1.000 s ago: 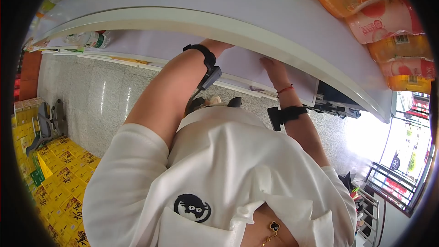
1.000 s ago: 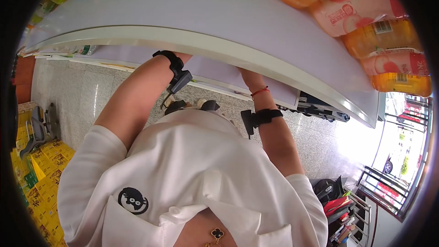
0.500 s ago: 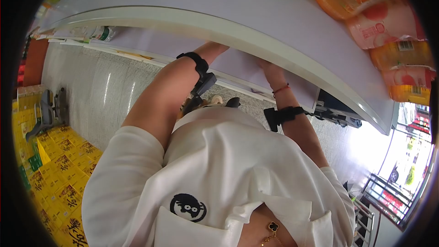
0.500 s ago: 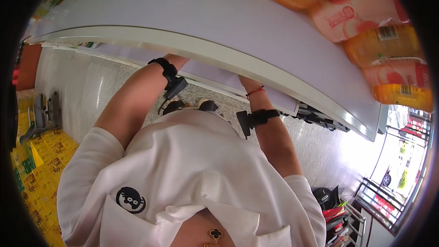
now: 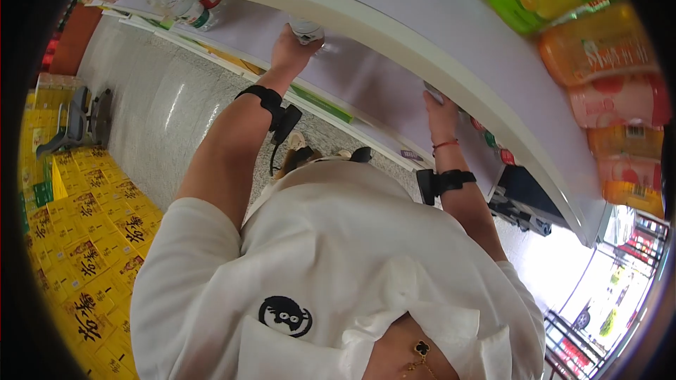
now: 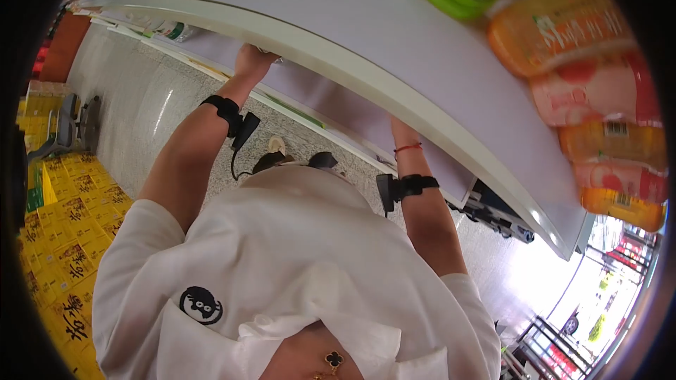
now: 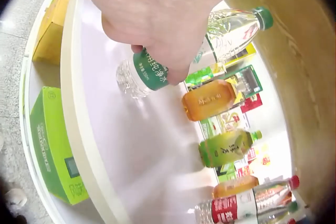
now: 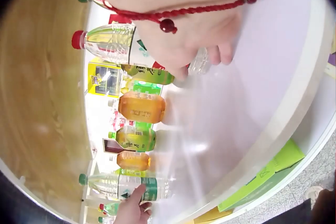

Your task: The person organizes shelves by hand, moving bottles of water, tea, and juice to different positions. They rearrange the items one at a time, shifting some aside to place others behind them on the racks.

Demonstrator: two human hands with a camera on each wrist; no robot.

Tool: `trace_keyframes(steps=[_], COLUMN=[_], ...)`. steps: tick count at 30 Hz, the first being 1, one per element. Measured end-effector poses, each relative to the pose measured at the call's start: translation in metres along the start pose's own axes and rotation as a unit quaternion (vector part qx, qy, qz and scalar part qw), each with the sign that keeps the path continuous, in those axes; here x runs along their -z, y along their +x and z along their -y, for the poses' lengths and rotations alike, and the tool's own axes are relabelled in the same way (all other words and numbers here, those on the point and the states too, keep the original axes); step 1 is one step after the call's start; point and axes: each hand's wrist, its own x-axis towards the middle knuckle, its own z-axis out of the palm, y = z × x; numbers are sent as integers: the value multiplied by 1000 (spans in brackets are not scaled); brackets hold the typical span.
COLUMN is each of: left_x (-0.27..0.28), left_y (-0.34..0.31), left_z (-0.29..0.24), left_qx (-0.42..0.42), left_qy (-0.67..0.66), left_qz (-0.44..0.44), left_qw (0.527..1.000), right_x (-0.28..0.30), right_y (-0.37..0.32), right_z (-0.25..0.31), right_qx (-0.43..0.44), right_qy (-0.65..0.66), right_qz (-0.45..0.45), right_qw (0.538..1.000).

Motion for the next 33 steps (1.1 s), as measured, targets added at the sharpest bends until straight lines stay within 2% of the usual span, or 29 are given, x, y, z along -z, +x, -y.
trace_keyframes(steps=[2,4,5,6,8,10,12,13,15,16,18,19,21,22,24,25,27,31,33], left_x=[21,29,39,44,50,68,81,84,90,92,99,106,113,115,119,118,118,129,137], left_y=[5,11,12,17,27,29,36,41,50,54,59,60,65,68,76,79,83,83,81], left_z=[14,30,30,39,60,58,66,74,89,96,104,104,111,117,133,140,147,142,136], left_qx=[33,33,77,82,58,82,106,107,111,109,110,120,133,138,145,134,126,163,186], left_qy=[8,-9,-33,-30,-46,-38,-34,-42,-54,-57,-64,-71,-81,-85,-91,-114,-139,-143,-147], left_qz=[-32,-112,-103,-115,-146,-153,-160,-169,-183,-199,-218,-221,-225,-226,-230,-232,-236,-230,-236], left_qw=[999,993,991,990,987,984,981,979,975,972,968,965,962,961,958,957,954,949,942], right_x=[-5,-9,-10,-11,-12,-9,-7,-5,-5,-4,-2,-5,-9,-8,-15,-16,-16,-21,-31], right_y=[6,9,11,12,13,12,15,16,18,16,4,12,36,39,46,44,26,35,44], right_z=[-14,-13,-15,-16,-6,-1,6,8,12,33,101,76,-10,-14,-13,8,88,88,96], right_qx=[84,93,63,31,46,58,-33,-27,-83,-78,-170,-166,-37,-33,-113,-111,-238,-251,-259], right_qy=[-62,-85,-39,6,-13,-38,15,13,1,-1,84,80,-53,-56,-26,-28,182,128,130], right_qz=[-13,-29,-26,-22,-34,-50,-32,-29,-22,-20,-52,-50,-65,-63,-89,-86,-101,-100,-62], right_qw=[994,992,997,999,998,996,999,999,996,997,981,982,996,996,989,990,948,954,955])
